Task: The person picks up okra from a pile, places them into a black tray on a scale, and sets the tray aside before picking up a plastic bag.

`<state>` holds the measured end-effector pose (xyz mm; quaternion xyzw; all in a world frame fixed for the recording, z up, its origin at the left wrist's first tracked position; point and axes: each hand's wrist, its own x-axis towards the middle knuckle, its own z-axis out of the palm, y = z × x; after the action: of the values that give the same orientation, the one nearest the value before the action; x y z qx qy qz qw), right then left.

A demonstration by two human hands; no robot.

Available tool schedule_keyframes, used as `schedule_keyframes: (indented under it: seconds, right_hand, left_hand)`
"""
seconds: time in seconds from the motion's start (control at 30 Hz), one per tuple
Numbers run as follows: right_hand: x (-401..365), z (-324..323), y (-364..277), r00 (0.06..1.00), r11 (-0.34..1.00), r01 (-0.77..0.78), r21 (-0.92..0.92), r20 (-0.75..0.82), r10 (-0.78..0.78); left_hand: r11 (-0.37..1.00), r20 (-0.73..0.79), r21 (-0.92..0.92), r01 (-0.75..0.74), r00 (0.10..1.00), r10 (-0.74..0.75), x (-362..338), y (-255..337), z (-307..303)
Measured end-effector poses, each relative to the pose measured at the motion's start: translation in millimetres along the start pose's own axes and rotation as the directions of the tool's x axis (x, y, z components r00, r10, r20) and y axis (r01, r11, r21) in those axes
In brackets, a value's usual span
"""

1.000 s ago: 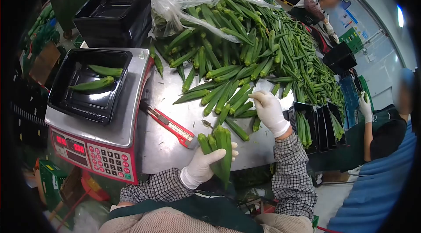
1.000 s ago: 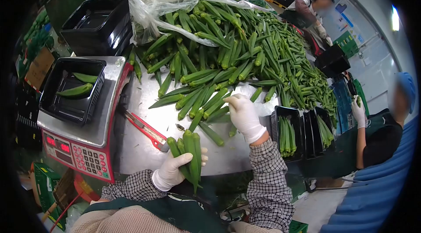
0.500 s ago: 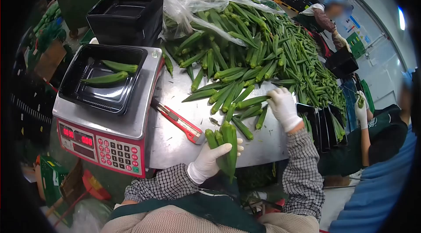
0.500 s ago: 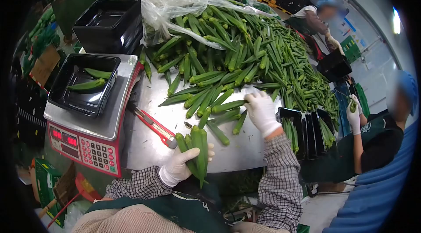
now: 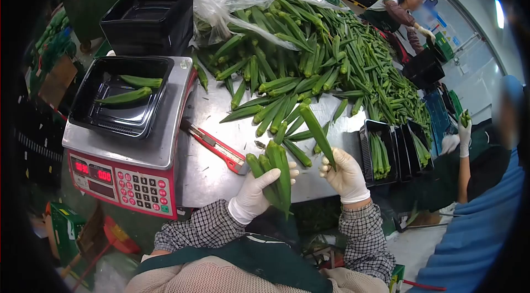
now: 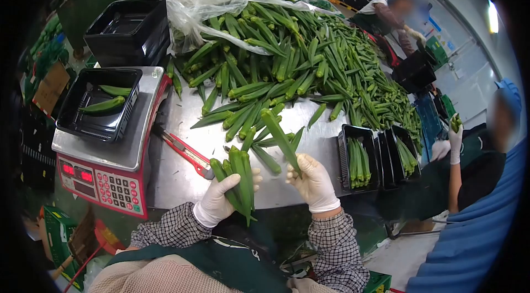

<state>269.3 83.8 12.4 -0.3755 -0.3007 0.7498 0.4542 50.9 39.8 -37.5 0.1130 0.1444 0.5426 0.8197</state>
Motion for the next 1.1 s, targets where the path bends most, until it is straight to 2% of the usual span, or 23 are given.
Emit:
schedule_keyframes:
  seconds: [0.13,0.17,0.23,0.27,0.3,0.33,0.43,0.53,0.57,0.6,0.63,0.7,0.8,0.93,1.03,1.1]
  right_hand:
    - [-8.3,6.5,4.7,0.996,0.989,0.067,-0.132,-0.049,-0.074]
    - [-13.7,13.2,5.6,0.991,0.956,0.083,-0.280,-0.077,-0.109]
    - [-27.9,35.9,9.3,0.976,0.827,0.091,-0.555,-0.114,-0.183]
    - [-33.0,48.2,17.1,0.964,0.765,0.138,-0.629,-0.091,-0.248]
    - [-36.9,56.6,20.6,0.949,0.531,0.226,-0.817,0.062,-0.309]
    - [-39.5,63.3,22.4,0.920,0.246,0.312,-0.918,0.226,-0.321]
    - [-38.9,79.4,20.4,0.920,0.193,0.380,-0.905,0.348,-0.182]
    - [-11.4,67.0,-3.4,0.831,0.212,0.556,-0.804,0.536,-0.148]
    - [3.2,65.6,-6.9,0.864,0.193,0.475,-0.859,0.413,-0.289]
    - [22.5,60.7,-12.3,0.866,0.098,0.392,-0.915,0.331,-0.374]
    - [45.9,46.6,-11.8,0.807,-0.113,0.393,-0.912,0.402,-0.433]
    - [82.9,43.3,-11.0,0.701,-0.400,0.405,-0.822,0.560,-0.442]
    - [113.9,45.1,-9.8,0.813,-0.611,0.329,-0.720,0.545,-0.205]
    - [121.7,56.0,-13.0,0.894,-0.710,0.290,-0.642,0.446,-0.038]
    - [129.8,49.8,-8.4,0.860,-0.772,0.301,-0.560,0.509,-0.035]
    - [132.6,35.5,-11.7,0.814,-0.763,0.349,-0.544,0.579,-0.041]
  left_hand:
    - [0.999,-0.017,0.049,-0.002,1.000,0.002,0.0,-0.9,0.0]
    - [0.997,-0.026,0.078,-0.004,1.000,0.006,-0.1,-1.3,-0.5]
    - [0.999,-0.002,-0.015,-0.036,0.999,0.036,1.9,-3.9,-1.3]
    - [0.997,0.007,-0.063,-0.052,0.999,0.052,2.1,-4.8,-2.2]
    - [0.997,0.009,-0.059,-0.056,0.998,0.057,1.0,-5.0,-2.9]
    - [0.997,0.014,-0.056,-0.061,0.998,0.061,-0.1,-5.0,-2.7]
    - [0.997,0.009,-0.071,-0.019,1.000,0.020,-1.3,-2.4,-3.6]
    - [0.997,0.012,-0.074,0.006,1.000,-0.005,-1.0,0.3,-3.8]
    - [0.998,0.018,-0.067,0.008,1.000,-0.006,-0.3,0.0,-4.9]
    - [0.998,0.026,-0.059,0.012,1.000,-0.010,0.1,-0.5,-5.3]
    - [0.999,0.026,-0.046,0.003,1.000,-0.001,-0.6,0.0,-3.2]
    - [0.999,0.015,-0.043,0.012,1.000,-0.011,-0.7,1.2,-2.2]
    - [0.999,0.001,-0.036,0.027,1.000,-0.027,-1.3,2.4,-3.1]
    - [0.999,0.006,-0.029,0.027,1.000,-0.027,-0.4,2.2,-3.3]
    - [0.999,0.009,-0.017,0.033,0.999,-0.033,-1.5,1.9,-0.8]
    - [0.999,0.017,-0.008,0.036,0.999,-0.036,-2.3,3.2,-0.3]
